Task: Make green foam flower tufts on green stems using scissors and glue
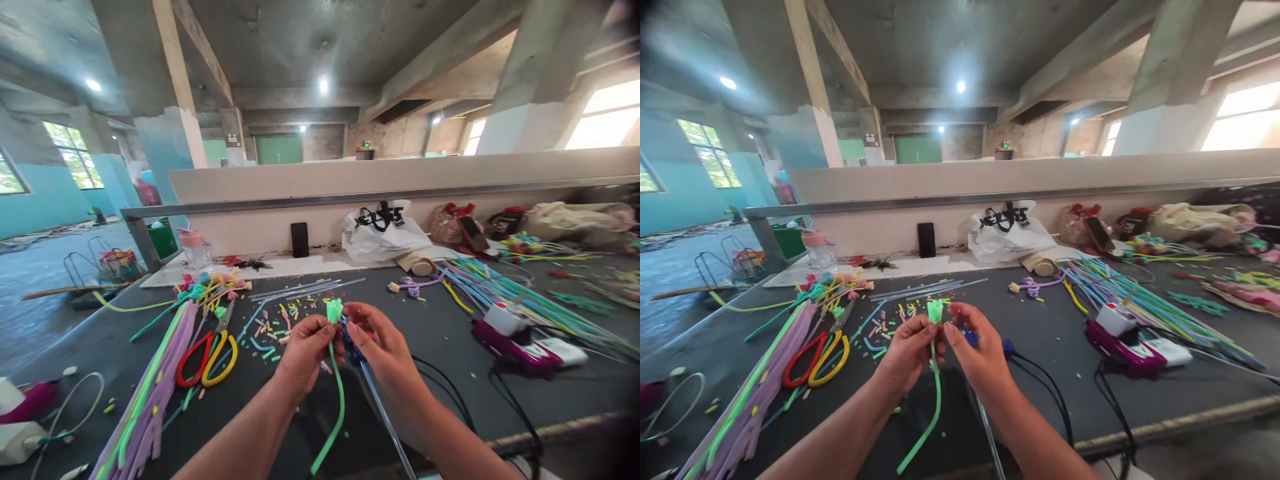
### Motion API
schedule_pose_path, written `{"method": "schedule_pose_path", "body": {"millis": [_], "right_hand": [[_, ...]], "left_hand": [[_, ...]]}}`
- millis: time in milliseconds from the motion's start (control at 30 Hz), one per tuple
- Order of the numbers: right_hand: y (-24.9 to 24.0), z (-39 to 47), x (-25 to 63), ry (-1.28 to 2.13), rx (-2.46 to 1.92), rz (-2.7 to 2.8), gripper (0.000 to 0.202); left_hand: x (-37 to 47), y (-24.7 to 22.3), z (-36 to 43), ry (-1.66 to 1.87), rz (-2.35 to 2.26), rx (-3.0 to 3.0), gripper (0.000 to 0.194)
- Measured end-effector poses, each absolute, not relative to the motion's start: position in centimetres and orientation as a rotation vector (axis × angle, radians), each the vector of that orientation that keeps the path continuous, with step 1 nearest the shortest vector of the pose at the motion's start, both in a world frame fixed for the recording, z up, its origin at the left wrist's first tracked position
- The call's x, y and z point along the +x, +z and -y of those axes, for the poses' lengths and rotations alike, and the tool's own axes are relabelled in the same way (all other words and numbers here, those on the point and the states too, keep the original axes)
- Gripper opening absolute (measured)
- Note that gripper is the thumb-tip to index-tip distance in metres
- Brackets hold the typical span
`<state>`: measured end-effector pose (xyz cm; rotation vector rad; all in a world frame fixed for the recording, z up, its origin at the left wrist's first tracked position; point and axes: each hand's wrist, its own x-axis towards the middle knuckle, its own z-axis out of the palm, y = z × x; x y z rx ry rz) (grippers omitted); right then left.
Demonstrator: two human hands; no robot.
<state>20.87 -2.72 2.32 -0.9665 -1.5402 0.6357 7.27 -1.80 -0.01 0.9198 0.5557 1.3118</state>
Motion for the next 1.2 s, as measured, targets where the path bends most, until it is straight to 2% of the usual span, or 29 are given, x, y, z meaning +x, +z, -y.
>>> {"method": "schedule_pose_path", "body": {"millis": [367, 500, 733, 1200], "right_hand": [[3.8, 3.6, 21.1, 0.942, -0.872, 1.451, 0.044], [3.6, 3.3, 21.6, 1.091, -0.818, 1.416, 0.047], [3.1, 3.4, 22.1, 1.15, -0.888, 1.498, 0.038], [3.6, 3.7, 21.9, 1.244, -0.938, 1.438, 0.023]], "left_hand": [[6.4, -0.2, 1.9, 1.387, -0.636, 1.143, 0.019], [6.2, 0.2, 2.1, 1.376, -0.803, 1.334, 0.015], [6.1, 1.3, 2.8, 1.444, -1.018, 1.861, 0.013], [6.3, 1.2, 3.5, 1.458, -1.048, 2.068, 0.012]]}}
